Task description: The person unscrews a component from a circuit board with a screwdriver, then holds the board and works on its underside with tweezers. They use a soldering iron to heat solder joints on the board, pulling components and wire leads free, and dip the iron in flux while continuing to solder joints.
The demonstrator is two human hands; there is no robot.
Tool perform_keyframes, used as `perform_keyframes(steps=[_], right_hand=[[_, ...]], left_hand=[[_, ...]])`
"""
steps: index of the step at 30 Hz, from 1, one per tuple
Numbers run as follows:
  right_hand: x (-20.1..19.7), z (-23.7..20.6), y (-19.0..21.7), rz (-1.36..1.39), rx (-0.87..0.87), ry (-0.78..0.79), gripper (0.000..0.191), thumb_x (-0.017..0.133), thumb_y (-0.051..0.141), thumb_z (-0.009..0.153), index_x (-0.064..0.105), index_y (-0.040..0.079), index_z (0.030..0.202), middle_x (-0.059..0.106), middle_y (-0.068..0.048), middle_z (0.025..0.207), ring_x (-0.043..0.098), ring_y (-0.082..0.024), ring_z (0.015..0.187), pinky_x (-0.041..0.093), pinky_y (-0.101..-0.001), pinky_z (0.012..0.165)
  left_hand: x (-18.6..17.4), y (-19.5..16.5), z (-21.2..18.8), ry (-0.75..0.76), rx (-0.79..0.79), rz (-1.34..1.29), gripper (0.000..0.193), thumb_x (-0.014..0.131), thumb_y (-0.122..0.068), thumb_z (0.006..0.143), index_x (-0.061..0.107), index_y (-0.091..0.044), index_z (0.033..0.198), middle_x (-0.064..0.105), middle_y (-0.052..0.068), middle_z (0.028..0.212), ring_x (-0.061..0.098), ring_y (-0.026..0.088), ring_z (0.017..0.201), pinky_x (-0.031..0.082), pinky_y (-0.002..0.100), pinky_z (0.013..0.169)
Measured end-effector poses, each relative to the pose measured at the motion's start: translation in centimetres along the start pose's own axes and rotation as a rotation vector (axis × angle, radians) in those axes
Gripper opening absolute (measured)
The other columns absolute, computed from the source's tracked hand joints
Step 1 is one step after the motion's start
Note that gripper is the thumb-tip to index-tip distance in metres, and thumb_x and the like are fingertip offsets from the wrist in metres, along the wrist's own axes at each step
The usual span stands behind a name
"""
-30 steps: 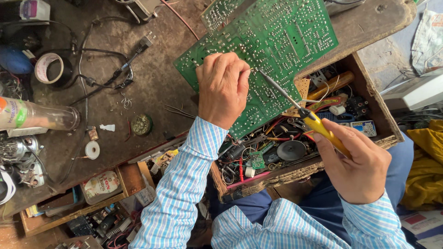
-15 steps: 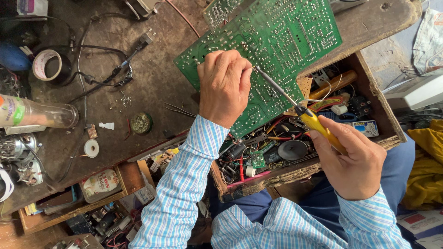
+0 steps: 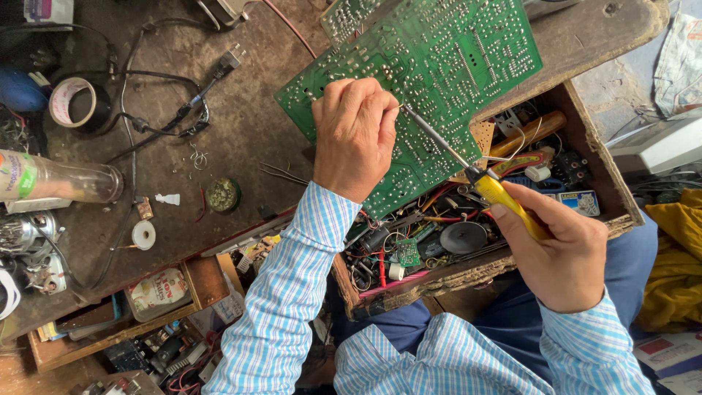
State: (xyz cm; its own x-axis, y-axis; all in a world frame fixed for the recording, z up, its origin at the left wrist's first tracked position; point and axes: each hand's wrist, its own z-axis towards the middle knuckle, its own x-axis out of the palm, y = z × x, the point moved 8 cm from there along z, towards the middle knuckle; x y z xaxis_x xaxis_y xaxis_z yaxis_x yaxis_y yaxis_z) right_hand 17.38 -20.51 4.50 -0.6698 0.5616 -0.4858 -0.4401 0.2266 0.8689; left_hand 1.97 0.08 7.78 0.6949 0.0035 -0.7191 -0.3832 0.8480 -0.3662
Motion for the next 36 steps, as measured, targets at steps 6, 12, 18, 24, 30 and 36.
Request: perform_keyframes(steps=[6,12,18,24,30,36], right_hand=[[0.2,0.1,-0.5,-0.012,0.046,0.018,0.031,0.08,0.009,0.095,0.074,-0.001,0.124,0.076,-0.008,0.09,0.062,-0.003,0.075,0.049,-0.0195,0.067],[-0.3,-0.3,0.8,-0.019,-0.04,-0.043,0.031,0.08,0.008,0.095,0.073,-0.002,0.124,0.076,-0.009,0.101,0.067,-0.004,0.084,0.052,-0.0192,0.074],[-1.7,-0.7,0.1,-0.005,0.009,-0.095,0.03,0.079,0.005,0.099,0.073,-0.001,0.127,0.076,-0.008,0.099,0.064,-0.003,0.081,0.051,-0.0181,0.075],[-2.6,-0.7,-0.5,-0.027,-0.004,-0.114,0.027,0.079,0.004,0.1,0.073,-0.003,0.125,0.075,-0.007,0.096,0.062,-0.002,0.079,0.049,-0.0154,0.07],[-2.9,-0.6,-0.2,0.017,0.01,-0.111,0.025,0.079,0.005,0.101,0.072,-0.003,0.124,0.074,-0.004,0.096,0.059,0.0,0.078,0.047,-0.0141,0.069],[-3.6,-0.3,0.4,0.007,0.039,-0.135,0.027,0.077,0.003,0.096,0.071,-0.003,0.122,0.072,-0.005,0.096,0.061,-0.002,0.08,0.048,-0.0158,0.072]], left_hand=[[0.0,0.0,0.0,0.002,0.001,0.007,0.018,0.077,-0.01,0.097,0.063,-0.013,0.108,0.059,0.001,0.118,0.056,0.026,0.119,0.042,0.046,0.098],[0.0,0.0,0.0,-0.003,0.002,0.002,0.018,0.077,-0.009,0.097,0.063,-0.013,0.108,0.059,0.0,0.117,0.056,0.026,0.119,0.042,0.046,0.099],[0.2,0.1,0.0,0.006,-0.001,0.01,0.017,0.077,-0.01,0.097,0.063,-0.013,0.107,0.059,0.0,0.117,0.055,0.025,0.119,0.042,0.046,0.098],[0.1,0.1,-0.1,0.0,0.0,0.01,0.017,0.077,-0.01,0.098,0.063,-0.013,0.108,0.059,0.0,0.117,0.056,0.026,0.119,0.042,0.047,0.099],[0.1,0.1,0.0,-0.002,0.005,0.001,0.017,0.076,-0.01,0.098,0.063,-0.013,0.108,0.059,0.001,0.118,0.056,0.027,0.119,0.042,0.047,0.1],[0.1,0.2,0.0,-0.002,-0.001,0.01,0.016,0.076,-0.01,0.097,0.064,-0.013,0.107,0.06,0.0,0.117,0.056,0.026,0.119,0.042,0.047,0.1]])
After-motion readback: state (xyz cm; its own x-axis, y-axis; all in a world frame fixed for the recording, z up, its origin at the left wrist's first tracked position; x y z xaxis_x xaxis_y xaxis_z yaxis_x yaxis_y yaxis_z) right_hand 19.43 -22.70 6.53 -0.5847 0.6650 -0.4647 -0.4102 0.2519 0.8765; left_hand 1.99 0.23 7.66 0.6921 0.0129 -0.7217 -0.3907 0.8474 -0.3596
